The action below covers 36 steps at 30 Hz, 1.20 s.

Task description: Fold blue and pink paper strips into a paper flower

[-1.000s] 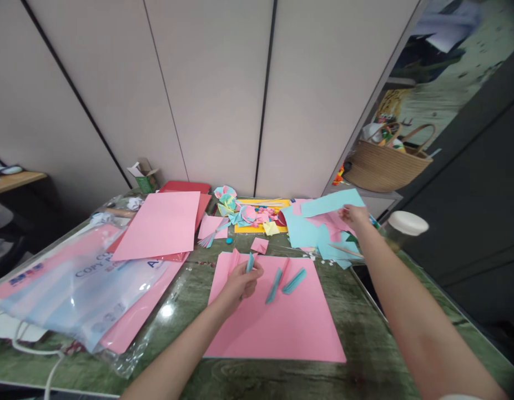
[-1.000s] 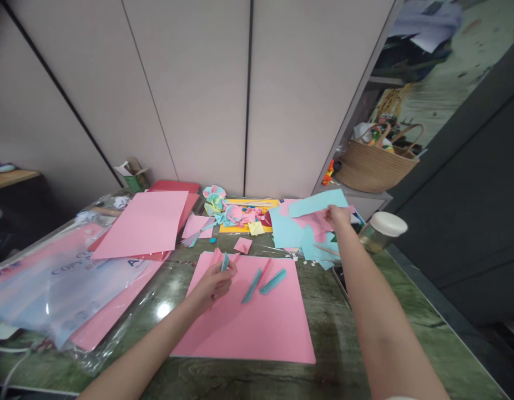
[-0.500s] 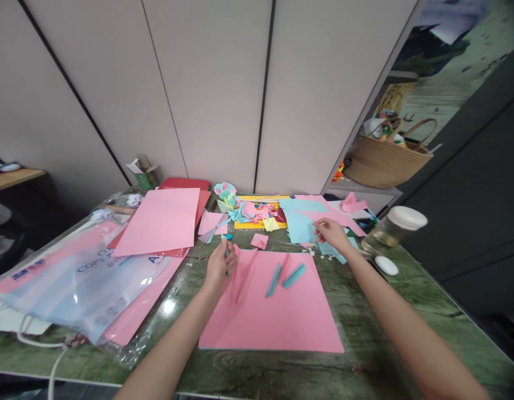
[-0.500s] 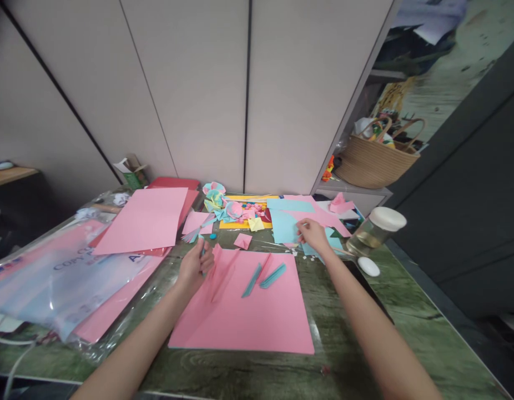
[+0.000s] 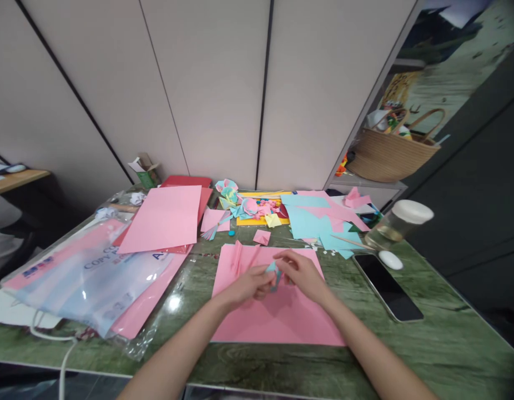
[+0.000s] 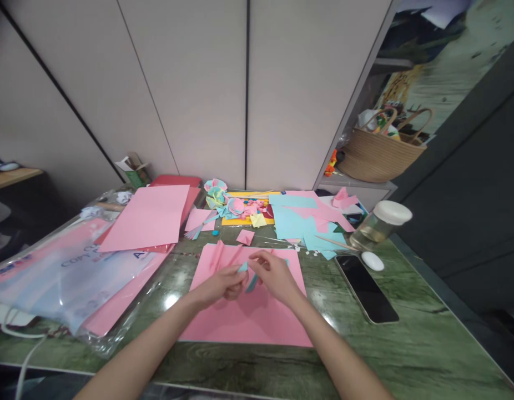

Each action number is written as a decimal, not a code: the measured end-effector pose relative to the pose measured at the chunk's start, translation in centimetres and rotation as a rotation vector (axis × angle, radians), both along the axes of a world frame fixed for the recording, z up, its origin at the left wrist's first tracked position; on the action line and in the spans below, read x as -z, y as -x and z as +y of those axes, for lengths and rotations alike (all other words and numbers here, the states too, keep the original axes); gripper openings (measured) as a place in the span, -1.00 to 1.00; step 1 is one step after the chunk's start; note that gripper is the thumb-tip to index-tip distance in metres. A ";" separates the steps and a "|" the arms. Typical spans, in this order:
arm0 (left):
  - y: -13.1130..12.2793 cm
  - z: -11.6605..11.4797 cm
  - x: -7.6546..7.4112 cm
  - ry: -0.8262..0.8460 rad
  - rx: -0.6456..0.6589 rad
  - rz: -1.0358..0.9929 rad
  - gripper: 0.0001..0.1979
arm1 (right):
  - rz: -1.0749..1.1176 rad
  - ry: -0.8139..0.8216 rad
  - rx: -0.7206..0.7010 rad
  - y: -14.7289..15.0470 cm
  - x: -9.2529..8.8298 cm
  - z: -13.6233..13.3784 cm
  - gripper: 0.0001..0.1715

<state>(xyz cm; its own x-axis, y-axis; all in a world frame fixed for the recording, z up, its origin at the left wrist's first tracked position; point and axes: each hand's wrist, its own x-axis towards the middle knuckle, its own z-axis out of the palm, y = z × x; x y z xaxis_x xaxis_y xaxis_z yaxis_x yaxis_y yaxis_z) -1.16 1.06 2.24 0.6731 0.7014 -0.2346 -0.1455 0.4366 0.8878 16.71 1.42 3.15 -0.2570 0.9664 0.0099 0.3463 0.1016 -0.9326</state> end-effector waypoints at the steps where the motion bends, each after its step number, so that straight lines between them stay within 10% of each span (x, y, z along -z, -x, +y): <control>1: -0.5 -0.5 0.0 0.000 0.014 -0.015 -0.68 | 0.007 -0.020 0.011 0.4 0.1 -0.3 -0.71; 36: -2.5 -2.2 0.8 -0.260 -0.005 0.282 -0.60 | 0.043 0.167 -0.208 -2.4 -0.6 -0.5 -0.73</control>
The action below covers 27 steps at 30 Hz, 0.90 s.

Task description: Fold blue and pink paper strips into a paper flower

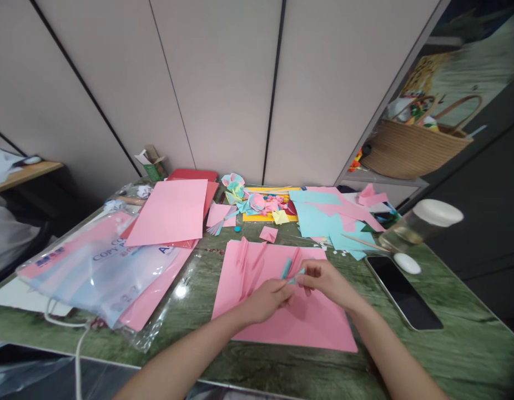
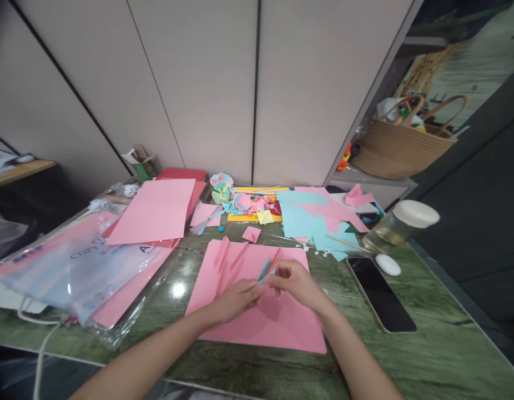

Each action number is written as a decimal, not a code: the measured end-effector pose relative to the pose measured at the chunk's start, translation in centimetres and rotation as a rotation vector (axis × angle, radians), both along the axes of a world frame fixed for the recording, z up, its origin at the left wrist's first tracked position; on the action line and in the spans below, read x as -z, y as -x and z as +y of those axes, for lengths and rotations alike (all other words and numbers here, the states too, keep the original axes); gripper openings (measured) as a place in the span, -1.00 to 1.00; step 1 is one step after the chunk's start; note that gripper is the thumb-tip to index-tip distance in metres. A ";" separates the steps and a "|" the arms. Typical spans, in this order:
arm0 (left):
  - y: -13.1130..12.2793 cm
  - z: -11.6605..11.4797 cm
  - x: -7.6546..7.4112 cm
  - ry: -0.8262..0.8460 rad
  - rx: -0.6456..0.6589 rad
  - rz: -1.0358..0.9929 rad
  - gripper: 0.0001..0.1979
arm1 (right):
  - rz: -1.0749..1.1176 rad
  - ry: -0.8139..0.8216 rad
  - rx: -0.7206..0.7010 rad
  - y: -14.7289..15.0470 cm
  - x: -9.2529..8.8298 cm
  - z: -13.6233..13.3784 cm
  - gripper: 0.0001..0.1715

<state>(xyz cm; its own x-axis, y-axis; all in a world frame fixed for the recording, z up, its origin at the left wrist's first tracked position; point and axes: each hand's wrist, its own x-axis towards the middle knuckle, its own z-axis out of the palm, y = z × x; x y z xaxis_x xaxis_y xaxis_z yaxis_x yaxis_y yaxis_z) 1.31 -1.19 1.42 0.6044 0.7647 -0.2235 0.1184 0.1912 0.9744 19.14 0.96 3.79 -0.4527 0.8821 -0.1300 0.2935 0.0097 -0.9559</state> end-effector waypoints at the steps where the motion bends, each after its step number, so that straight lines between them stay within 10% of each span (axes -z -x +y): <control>1: 0.0 0.0 0.1 0.014 0.005 -0.012 -0.59 | 0.026 0.034 -0.020 0.0 0.0 0.1 -0.75; 10: 1.6 0.8 -1.4 0.004 0.112 0.007 -0.63 | 0.084 0.084 0.026 -1.2 0.2 0.8 -0.78; 17: 6.9 5.6 -0.6 -0.677 -0.620 0.764 -0.66 | -0.139 0.140 0.141 -5.9 1.8 2.7 -0.86; 27: 6.9 6.7 2.3 -0.551 -0.438 1.258 -0.75 | -0.867 -0.298 0.475 -5.7 4.1 4.0 -0.59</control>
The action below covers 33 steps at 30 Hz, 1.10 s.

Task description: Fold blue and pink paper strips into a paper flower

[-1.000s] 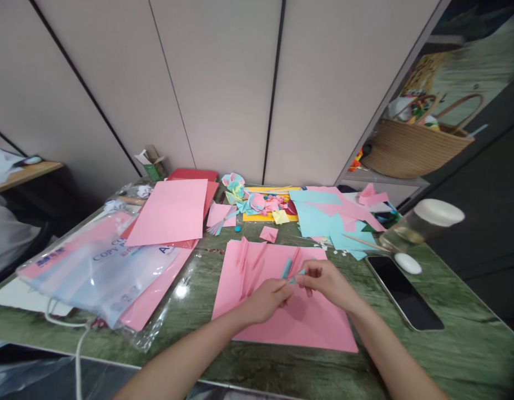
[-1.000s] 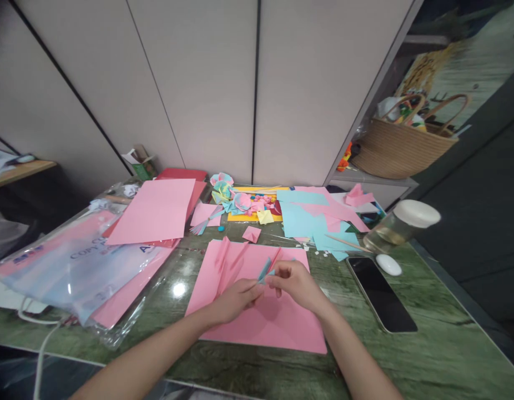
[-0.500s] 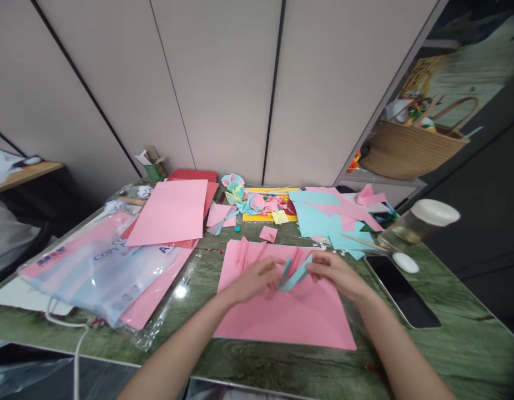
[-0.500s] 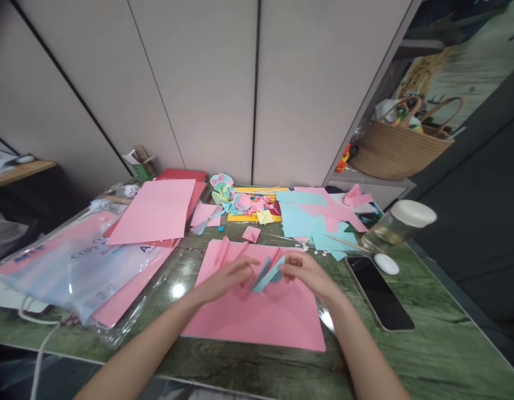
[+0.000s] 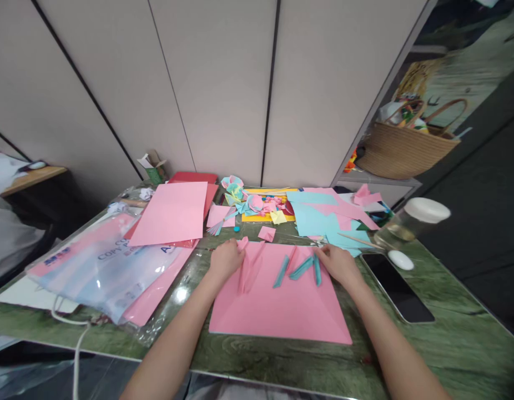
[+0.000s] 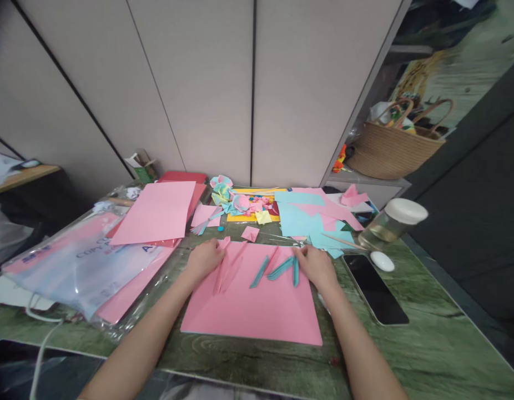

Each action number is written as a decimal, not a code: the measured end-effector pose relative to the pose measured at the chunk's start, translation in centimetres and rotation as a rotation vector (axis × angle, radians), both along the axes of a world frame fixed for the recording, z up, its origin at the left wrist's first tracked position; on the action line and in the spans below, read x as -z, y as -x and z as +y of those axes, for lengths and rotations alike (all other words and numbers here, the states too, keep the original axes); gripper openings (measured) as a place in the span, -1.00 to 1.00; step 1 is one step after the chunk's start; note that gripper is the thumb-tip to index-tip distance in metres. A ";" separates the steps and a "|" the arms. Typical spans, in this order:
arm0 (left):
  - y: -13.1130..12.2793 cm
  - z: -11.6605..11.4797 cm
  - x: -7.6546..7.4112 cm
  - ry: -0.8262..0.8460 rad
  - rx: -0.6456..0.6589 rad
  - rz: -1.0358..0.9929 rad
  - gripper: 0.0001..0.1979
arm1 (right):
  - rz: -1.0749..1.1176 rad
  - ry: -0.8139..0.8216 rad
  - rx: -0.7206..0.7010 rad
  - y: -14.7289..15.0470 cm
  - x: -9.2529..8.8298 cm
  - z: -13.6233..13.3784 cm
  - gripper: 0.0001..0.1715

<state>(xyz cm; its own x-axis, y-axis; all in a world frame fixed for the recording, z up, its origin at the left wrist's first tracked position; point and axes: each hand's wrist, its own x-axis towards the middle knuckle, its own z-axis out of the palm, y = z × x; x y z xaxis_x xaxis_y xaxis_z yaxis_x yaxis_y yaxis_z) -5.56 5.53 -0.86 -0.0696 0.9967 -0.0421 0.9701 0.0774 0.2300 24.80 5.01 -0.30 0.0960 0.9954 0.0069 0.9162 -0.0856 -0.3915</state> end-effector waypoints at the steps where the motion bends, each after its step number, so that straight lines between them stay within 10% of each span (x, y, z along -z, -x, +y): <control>1: 0.0 0.0 0.0 0.008 0.003 0.005 -0.75 | -0.025 -0.037 0.028 0.1 0.0 -0.1 -0.58; 33: -0.4 -0.3 -0.2 0.038 0.119 -0.029 -0.73 | -0.053 -0.284 -0.050 2.2 -0.2 -1.2 -0.78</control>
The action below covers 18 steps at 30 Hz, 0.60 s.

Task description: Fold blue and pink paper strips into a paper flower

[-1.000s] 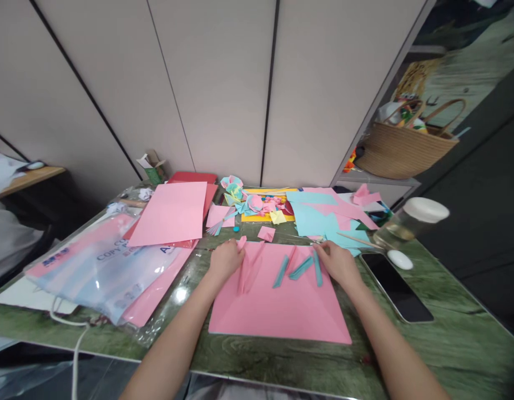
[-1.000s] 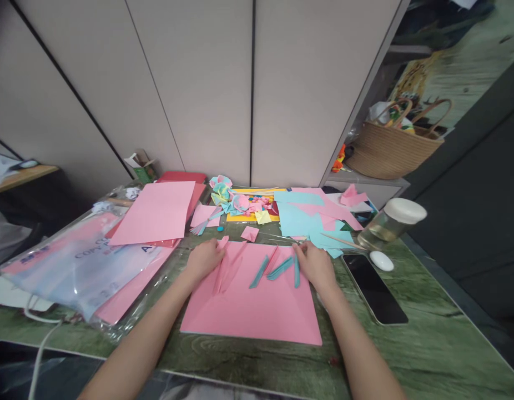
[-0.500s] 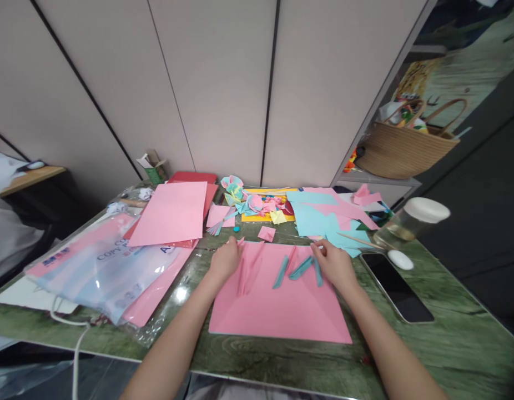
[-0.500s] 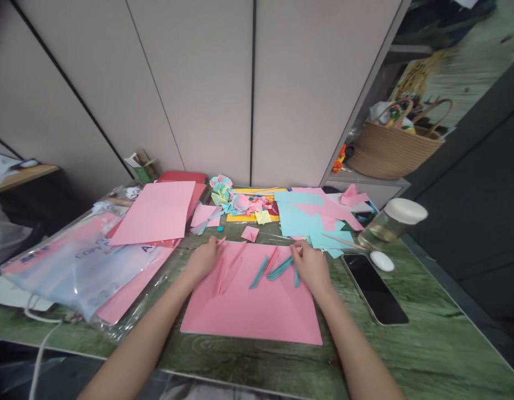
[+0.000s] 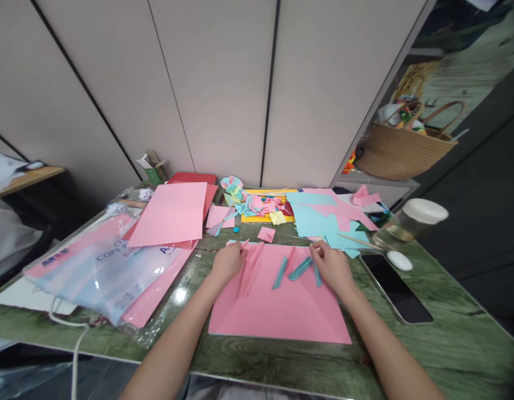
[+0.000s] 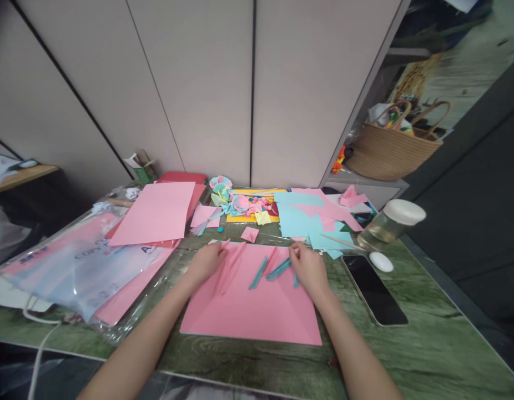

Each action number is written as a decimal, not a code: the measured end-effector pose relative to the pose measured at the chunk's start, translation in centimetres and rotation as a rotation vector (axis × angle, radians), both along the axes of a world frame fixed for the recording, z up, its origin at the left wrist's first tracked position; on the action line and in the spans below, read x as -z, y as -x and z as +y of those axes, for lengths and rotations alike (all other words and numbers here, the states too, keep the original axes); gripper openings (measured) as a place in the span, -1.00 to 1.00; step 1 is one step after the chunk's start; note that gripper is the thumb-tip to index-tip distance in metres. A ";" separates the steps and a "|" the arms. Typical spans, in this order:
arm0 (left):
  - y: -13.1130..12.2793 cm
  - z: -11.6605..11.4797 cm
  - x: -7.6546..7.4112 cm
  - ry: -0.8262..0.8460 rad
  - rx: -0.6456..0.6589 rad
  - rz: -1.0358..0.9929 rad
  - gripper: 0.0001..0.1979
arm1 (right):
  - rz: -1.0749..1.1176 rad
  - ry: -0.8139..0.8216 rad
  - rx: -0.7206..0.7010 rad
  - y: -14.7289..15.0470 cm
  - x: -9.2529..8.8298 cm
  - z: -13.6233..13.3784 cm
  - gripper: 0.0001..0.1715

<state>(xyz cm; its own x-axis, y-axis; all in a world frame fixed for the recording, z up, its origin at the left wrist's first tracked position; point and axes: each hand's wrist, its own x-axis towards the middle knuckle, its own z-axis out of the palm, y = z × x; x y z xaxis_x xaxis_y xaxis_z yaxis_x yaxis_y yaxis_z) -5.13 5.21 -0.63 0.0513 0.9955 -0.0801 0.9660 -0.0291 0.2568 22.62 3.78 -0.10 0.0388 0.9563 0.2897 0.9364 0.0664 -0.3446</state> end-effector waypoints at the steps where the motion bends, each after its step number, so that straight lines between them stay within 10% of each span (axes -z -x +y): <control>1: -0.1 -0.1 -0.1 0.006 0.023 -0.017 -0.71 | -0.001 0.000 -0.005 0.0 0.0 0.0 -0.78; 7: -0.5 -0.7 -0.6 0.009 0.207 -0.138 -0.78 | 0.010 0.020 -0.010 0.1 0.2 -0.1 -0.80; 18: -2.2 -1.5 -1.1 -0.037 0.171 -0.261 -0.88 | 0.210 0.041 -0.078 2.1 -0.9 -0.9 -0.73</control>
